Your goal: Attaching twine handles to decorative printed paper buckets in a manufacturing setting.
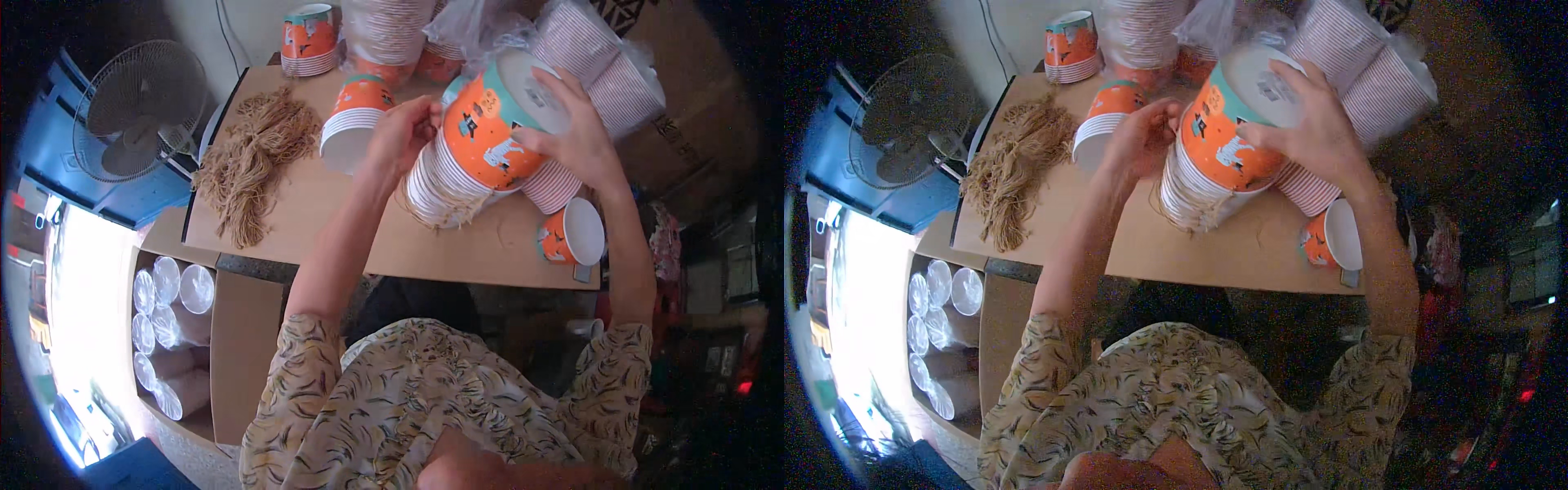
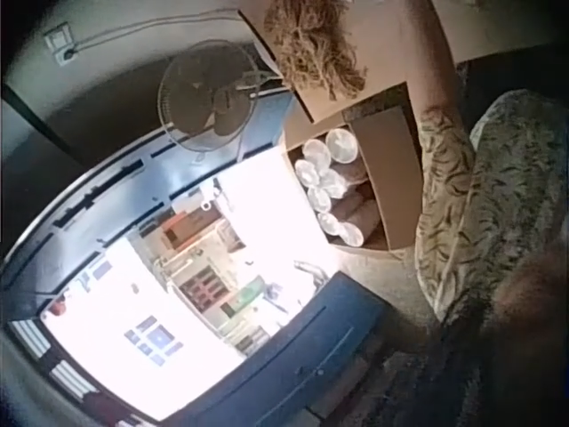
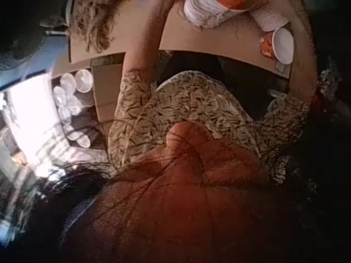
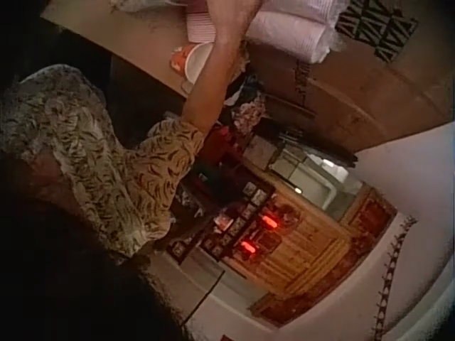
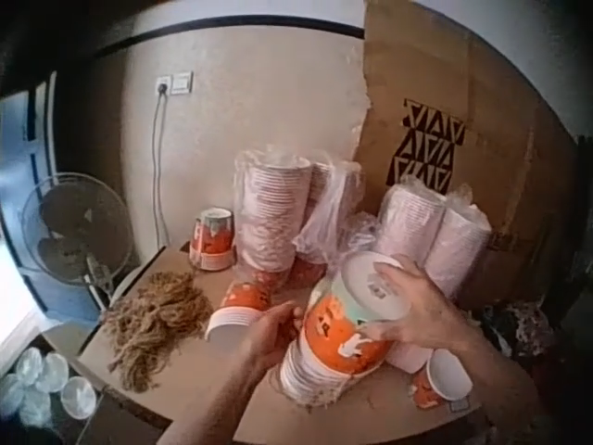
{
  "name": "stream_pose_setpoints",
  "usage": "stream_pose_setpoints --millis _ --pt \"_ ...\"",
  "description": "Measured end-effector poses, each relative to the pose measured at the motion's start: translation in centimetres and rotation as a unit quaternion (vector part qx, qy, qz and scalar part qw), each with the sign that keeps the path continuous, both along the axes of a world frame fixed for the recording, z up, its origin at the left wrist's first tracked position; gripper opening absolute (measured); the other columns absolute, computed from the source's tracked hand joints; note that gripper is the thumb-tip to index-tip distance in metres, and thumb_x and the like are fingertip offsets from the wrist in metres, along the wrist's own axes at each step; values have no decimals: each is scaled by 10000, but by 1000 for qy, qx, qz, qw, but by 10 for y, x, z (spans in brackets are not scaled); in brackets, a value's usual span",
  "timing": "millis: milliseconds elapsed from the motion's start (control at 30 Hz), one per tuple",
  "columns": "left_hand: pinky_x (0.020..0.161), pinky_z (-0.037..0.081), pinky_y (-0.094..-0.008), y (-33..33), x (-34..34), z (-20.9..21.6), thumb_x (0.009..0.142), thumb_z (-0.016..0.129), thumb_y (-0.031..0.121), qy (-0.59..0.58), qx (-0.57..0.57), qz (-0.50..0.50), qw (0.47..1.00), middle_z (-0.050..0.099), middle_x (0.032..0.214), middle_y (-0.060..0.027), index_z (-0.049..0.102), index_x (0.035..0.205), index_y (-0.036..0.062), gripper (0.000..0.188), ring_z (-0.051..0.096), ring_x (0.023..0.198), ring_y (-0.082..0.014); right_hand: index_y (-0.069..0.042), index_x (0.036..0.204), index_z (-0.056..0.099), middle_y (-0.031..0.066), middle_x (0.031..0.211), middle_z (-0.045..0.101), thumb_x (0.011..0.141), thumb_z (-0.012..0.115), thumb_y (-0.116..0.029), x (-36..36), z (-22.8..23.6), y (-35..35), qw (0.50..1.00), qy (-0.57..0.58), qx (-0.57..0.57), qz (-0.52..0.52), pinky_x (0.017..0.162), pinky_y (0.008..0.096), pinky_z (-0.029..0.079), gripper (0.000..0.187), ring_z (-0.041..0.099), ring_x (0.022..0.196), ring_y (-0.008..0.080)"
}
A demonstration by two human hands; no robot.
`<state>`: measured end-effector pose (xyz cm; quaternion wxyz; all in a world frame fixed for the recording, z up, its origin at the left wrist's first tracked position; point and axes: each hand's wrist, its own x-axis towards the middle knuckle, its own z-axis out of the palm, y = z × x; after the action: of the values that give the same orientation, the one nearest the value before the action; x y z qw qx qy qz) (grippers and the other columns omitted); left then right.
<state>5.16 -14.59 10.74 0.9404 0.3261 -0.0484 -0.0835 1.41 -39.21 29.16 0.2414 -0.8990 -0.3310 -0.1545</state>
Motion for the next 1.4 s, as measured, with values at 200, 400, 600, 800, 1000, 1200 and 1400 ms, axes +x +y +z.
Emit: stream_pose_setpoints --millis 200,400,600,800,1000,1200,1400 --pt "664 488 -228 -7 45 39 1063 558 229 56 -30 -81 995 722 1083 -48 665 1197 18 272 599 780 -106 98 1363 545 208 1339 542 666 885 -346 4 -2 -5 1000 -9 -14 8 1063 395 469 894 580 1227 323" --pt "596 478 -200 -15 73 60 973 686 143 -74 221 -69 970 726 983 -47 599 1361 2 422 608 711 -67 82 1370 544 194 1334 524 664 882 -360 -1 3 1 1000 16 -13 0 1074 404 463 900 568 1247 333" --pt "664 500 -236 -6 53 75 932 764 232 -160 304 -16 939 724 1033 -40 641 1322 -4 473 621 761 -79 71 1369 556 193 1360 528 659 899 -324 -2 2 -3 999 30 9 -21 1089 393 457 881 564 1270 323" --pt "854 546 -268 24 -10 -14 1057 598 312 -77 324 165 928 729 1080 -63 635 1296 -24 414 682 969 -145 31 1518 386 173 1402 529 674 937 -382 -1 -18 -12 980 89 166 63 1118 411 448 1090 546 1305 291" --pt "1252 215 -388 -20 -66 -30 1117 353 449 -155 318 192 916 331 1637 -203 276 1594 -32 682 281 1537 -281 23 1589 203 158 1558 374 804 806 -620 45 -179 -93 827 231 456 234 1149 447 402 1180 368 1446 260" --pt "1259 196 -402 -42 -47 -19 1111 326 355 -305 371 257 839 293 1642 -231 300 1570 -43 609 257 1543 -348 8 1534 305 111 1503 432 794 795 -652 -4 -203 -21 868 190 457 43 1142 403 377 1106 432 1378 245" --pt "1225 266 -371 -54 -17 -21 1124 296 333 -278 337 254 863 436 1556 -204 389 1511 -46 550 388 1472 -305 3 1577 215 126 1484 455 832 797 -531 -5 -227 -7 868 108 484 -7 1129 427 383 1086 453 1360 251"
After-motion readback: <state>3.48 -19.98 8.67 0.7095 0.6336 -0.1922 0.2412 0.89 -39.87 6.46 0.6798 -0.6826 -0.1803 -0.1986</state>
